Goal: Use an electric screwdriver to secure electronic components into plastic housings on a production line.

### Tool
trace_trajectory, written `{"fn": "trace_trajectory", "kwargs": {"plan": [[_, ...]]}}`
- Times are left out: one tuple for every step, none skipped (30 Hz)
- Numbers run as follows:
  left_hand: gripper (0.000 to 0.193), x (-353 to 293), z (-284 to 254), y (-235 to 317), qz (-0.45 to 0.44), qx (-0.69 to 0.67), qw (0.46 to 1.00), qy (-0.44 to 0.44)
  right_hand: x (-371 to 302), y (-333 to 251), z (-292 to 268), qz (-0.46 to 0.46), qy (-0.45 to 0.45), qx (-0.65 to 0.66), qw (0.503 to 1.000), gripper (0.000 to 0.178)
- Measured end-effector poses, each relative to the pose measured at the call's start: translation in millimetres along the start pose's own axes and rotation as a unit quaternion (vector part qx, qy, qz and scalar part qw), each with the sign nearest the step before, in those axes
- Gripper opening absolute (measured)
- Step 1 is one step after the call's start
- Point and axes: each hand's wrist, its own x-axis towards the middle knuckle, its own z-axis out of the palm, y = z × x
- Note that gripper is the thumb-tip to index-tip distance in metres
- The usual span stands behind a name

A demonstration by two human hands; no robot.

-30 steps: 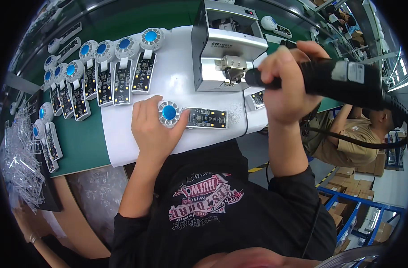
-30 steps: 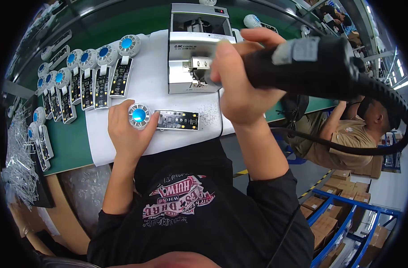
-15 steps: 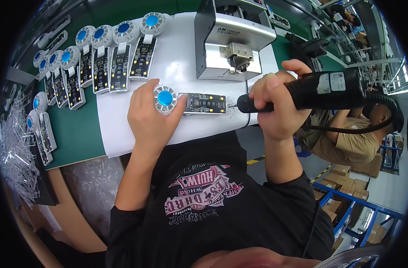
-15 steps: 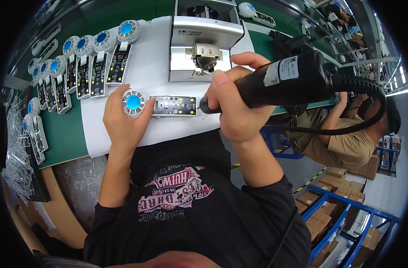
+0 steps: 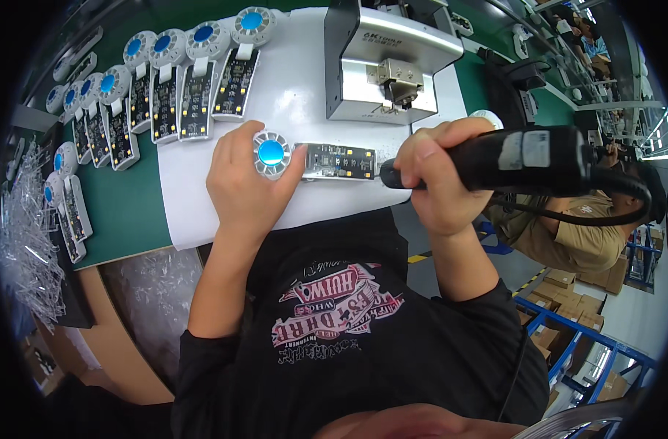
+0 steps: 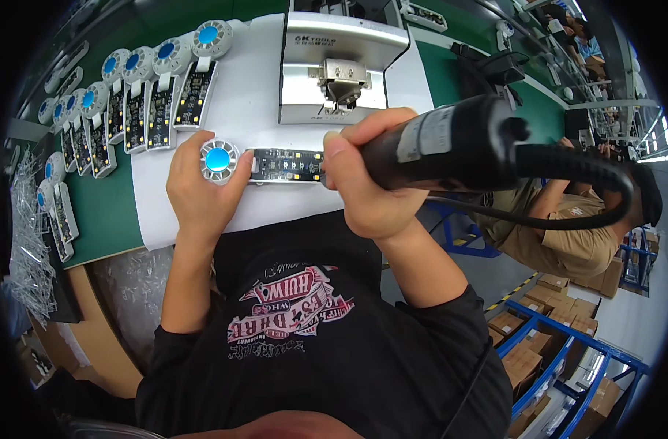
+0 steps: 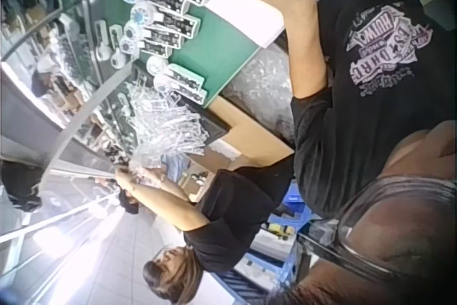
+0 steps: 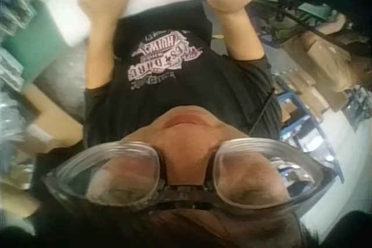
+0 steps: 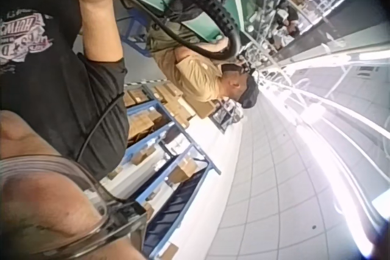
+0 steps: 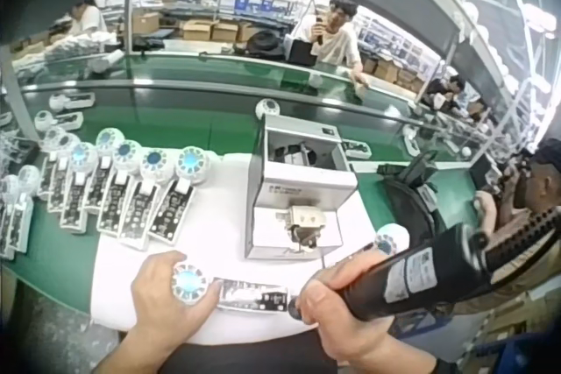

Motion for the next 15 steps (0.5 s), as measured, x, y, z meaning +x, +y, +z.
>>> {"fn": "trace_trajectory", "kwargs": {"plan": [[0.049, -6, 0, -1, 0.003, 0.002, 1.000, 0.000, 1, -3, -1, -0.006, 0.001, 0.000, 1.000, 0.034], [0.049, -12, -1, -2, 0.008, 0.005, 1.000, 0.001, 1, -7, -3, 0.003, 0.007, 0.007, 1.000, 0.034], [0.049, -10, 1, -4, 0.015, 0.006, 1.000, 0.007, 7, -8, -5, 0.005, 0.012, 0.014, 1.000, 0.034], [0.049, -7, 2, -6, 0.024, 0.004, 1.000, 0.015, 14, -9, -6, 0.008, 0.017, 0.021, 1.000, 0.035], [0.049, -9, 1, -4, 0.021, 0.002, 1.000, 0.010, 21, -12, -6, 0.002, 0.016, 0.021, 1.000, 0.035], [0.050, -11, 0, -2, 0.017, 0.000, 1.000, 0.005, 36, -15, -5, -0.047, 0.041, 0.014, 0.998, 0.035], [0.050, -11, -1, 0, 0.011, -0.002, 1.000, -0.001, 52, -18, -4, -0.094, 0.066, 0.008, 0.993, 0.035], [0.050, -11, -1, 1, 0.013, -0.004, 1.000, -0.001, 60, -19, -3, -0.139, 0.094, 0.000, 0.986, 0.035], [0.050, -12, -1, 2, 0.012, -0.006, 1.000, -0.003, 63, -17, 0, -0.140, 0.095, -0.002, 0.986, 0.035], [0.050, -10, -1, 2, 0.009, -0.005, 1.000, -0.003, 67, -13, 6, -0.133, 0.104, -0.030, 0.985, 0.034], [0.050, -9, 0, 2, 0.006, -0.005, 1.000, -0.004, 71, -8, 11, -0.125, 0.113, -0.059, 0.984, 0.034], [0.050, -8, 1, 2, 0.005, -0.005, 1.000, -0.004, 73, -6, 14, -0.116, 0.122, -0.087, 0.982, 0.034], [0.050, -8, 0, 0, 0.011, -0.002, 1.000, 0.000, 72, -6, 15, -0.112, 0.118, -0.085, 0.983, 0.034], [0.050, -8, 0, -1, 0.016, 0.001, 1.000, 0.004, 72, -9, 13, -0.086, 0.096, -0.071, 0.989, 0.034], [0.050, -9, -1, -2, 0.020, 0.004, 1.000, 0.007, 71, -11, 11, -0.060, 0.073, -0.056, 0.994, 0.034]]}}
